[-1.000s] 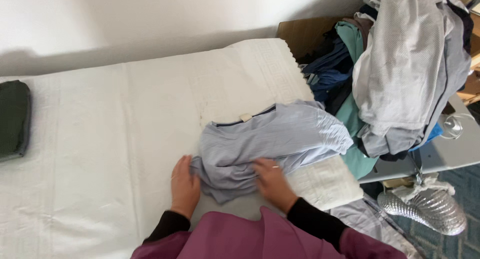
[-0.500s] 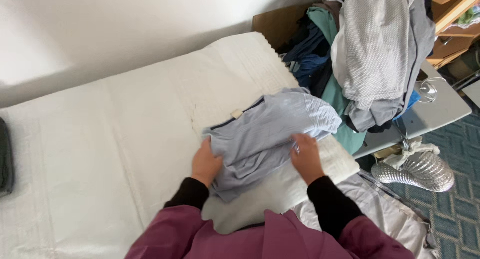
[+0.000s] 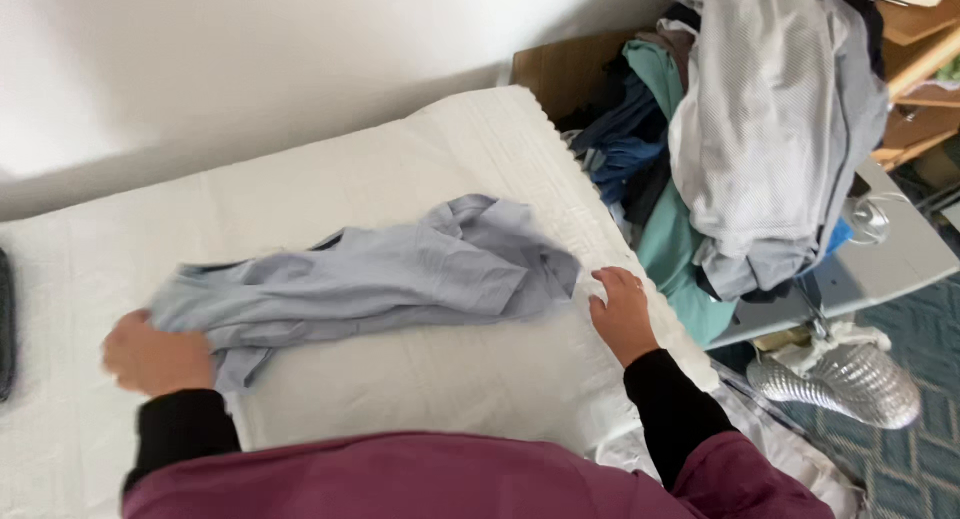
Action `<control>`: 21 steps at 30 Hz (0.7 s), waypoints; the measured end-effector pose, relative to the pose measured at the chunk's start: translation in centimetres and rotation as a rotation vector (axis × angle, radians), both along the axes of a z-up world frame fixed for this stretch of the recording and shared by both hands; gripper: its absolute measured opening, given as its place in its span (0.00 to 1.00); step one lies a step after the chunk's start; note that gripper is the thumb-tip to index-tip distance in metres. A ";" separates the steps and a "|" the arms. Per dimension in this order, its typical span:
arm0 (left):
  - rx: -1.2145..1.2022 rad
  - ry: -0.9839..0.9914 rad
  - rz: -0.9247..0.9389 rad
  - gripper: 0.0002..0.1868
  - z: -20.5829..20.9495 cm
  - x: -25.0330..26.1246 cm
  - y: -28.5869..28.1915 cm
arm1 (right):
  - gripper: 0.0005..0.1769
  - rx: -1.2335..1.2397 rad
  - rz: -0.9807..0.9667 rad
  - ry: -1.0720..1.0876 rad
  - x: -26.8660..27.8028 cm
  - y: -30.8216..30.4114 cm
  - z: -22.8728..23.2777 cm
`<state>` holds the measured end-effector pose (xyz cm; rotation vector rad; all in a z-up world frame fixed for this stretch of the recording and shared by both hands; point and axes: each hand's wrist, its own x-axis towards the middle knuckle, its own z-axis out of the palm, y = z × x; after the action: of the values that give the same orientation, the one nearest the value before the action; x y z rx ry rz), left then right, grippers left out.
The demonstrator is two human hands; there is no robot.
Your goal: The person folds two shirts on a surface by laying each one flat, smoothing the fabric, and folding the sides and bottom inward before placing them in a stack.
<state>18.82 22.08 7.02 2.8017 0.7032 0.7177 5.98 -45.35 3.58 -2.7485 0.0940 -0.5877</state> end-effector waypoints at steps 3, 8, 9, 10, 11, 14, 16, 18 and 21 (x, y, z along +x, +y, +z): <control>-0.102 0.060 -0.285 0.33 0.1 0.1 -5.4 | 0.20 0.034 0.057 -0.009 2.1 0.5 -0.5; -0.144 0.158 -0.885 0.27 3.3 0.3 -20.7 | 0.25 0.102 0.150 -0.072 6.4 6.5 4.4; -0.163 0.216 -1.013 0.30 4.4 0.0 -23.4 | 0.34 0.071 0.168 -0.017 7.1 7.9 5.2; -0.183 0.274 -1.143 0.35 5.4 -0.4 -26.2 | 0.43 0.039 0.184 0.040 7.6 9.4 6.1; -0.184 0.275 -1.143 0.35 5.6 -0.5 -27.2 | 0.43 0.040 0.184 0.041 8.2 9.2 4.5; -0.032 0.613 -1.058 0.50 6.4 -0.5 -29.6 | 0.30 -0.093 0.176 0.255 9.8 7.2 0.5; 0.020 0.786 -1.030 0.51 7.4 -0.5 -30.0 | 0.20 0.420 0.060 0.201 10.4 4.2 -1.4; 0.022 0.817 -1.022 0.49 6.4 0.0 -29.6 | 0.19 0.574 -0.200 0.181 9.8 0.9 -1.9; 0.027 0.832 -1.025 0.41 4.5 -0.6 -29.0 | 0.20 0.810 -0.500 0.147 8.1 -4.1 -5.0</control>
<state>18.26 -6.91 11.49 2.8371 -0.6947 -0.6271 14.11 -49.44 -1.43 -1.9549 0.8658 -0.3460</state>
